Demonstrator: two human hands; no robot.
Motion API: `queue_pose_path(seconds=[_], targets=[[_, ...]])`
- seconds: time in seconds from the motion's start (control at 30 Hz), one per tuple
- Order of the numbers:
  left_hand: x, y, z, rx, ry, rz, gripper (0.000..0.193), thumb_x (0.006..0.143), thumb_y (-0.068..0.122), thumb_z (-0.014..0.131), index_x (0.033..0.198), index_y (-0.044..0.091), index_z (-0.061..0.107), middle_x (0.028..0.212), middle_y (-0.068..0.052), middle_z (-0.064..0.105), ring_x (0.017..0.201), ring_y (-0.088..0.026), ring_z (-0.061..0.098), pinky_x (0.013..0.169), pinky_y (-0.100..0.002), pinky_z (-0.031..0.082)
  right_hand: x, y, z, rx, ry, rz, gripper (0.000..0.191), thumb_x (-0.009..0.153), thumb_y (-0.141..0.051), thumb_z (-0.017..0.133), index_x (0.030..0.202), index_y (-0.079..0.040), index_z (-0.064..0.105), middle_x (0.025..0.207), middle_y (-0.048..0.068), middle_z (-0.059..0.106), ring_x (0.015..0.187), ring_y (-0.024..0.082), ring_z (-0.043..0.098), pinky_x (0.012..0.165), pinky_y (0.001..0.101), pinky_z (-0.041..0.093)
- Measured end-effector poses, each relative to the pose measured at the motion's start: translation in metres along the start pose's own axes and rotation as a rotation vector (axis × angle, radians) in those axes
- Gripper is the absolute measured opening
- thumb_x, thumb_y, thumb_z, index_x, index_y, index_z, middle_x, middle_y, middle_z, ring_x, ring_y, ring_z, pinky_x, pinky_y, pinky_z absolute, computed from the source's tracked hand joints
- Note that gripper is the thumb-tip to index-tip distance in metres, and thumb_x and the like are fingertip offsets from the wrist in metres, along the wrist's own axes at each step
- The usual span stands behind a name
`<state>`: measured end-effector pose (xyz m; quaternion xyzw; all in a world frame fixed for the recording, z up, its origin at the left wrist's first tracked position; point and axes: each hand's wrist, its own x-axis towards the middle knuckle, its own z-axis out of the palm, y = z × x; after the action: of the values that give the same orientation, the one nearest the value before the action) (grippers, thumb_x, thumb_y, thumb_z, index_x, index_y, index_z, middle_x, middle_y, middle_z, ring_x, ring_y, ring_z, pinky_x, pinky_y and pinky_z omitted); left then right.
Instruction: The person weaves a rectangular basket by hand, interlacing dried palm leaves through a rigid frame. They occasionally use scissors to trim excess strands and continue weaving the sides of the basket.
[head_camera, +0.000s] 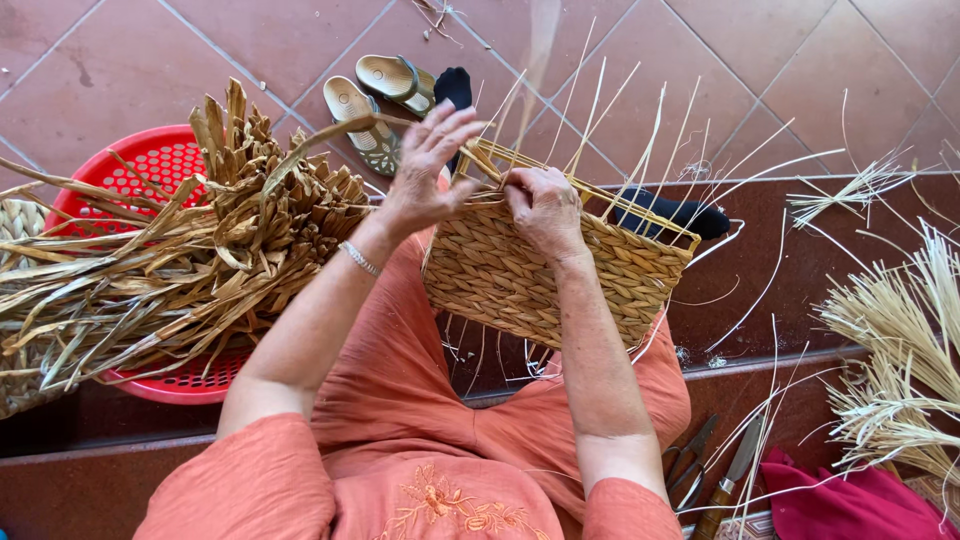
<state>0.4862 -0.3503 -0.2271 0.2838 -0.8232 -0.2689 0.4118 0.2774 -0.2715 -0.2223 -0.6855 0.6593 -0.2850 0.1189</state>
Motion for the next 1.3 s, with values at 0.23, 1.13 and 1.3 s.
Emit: queue_pose_path(seconds=[0.23, 1.13, 1.3], targets=[[-0.001, -0.029, -0.006, 0.439, -0.368, -0.168, 0.034, 0.1, 0.027, 0.075, 0.131, 0.024, 0.06, 0.125, -0.001, 0.061, 0.132, -0.022, 0.05, 0.126, -0.053, 0.02, 0.002, -0.012, 0.001, -0.006, 0.078, 0.145, 0.012, 0.097, -0.025, 0.073, 0.095, -0.014, 0.077, 0.083, 0.006, 0.074, 0.083, 0.023, 0.07, 0.076, 0.0406, 0.054], [-0.008, -0.039, -0.056, 0.719, -0.057, -0.14, 0.039, 0.08, 0.037, 0.075, 0.113, 0.016, 0.072, 0.107, -0.007, 0.071, 0.102, -0.023, 0.068, 0.096, -0.048, 0.046, 0.009, -0.009, 0.027, -0.044, 0.328, 0.16, 0.026, 0.088, -0.018, 0.081, 0.107, -0.008, 0.066, 0.08, 0.004, 0.074, 0.069, 0.014, 0.069, 0.061, 0.03, 0.055], [-0.04, -0.036, -0.037, 0.497, -0.218, 0.026, 0.026, 0.101, 0.031, 0.073, 0.115, 0.01, 0.067, 0.118, -0.01, 0.064, 0.118, -0.027, 0.058, 0.108, -0.046, 0.042, 0.019, -0.018, 0.043, -0.174, 0.264, -0.056, 0.011, 0.1, 0.001, 0.067, 0.094, -0.008, 0.069, 0.101, 0.013, 0.073, 0.082, 0.016, 0.073, 0.064, 0.0258, 0.061]])
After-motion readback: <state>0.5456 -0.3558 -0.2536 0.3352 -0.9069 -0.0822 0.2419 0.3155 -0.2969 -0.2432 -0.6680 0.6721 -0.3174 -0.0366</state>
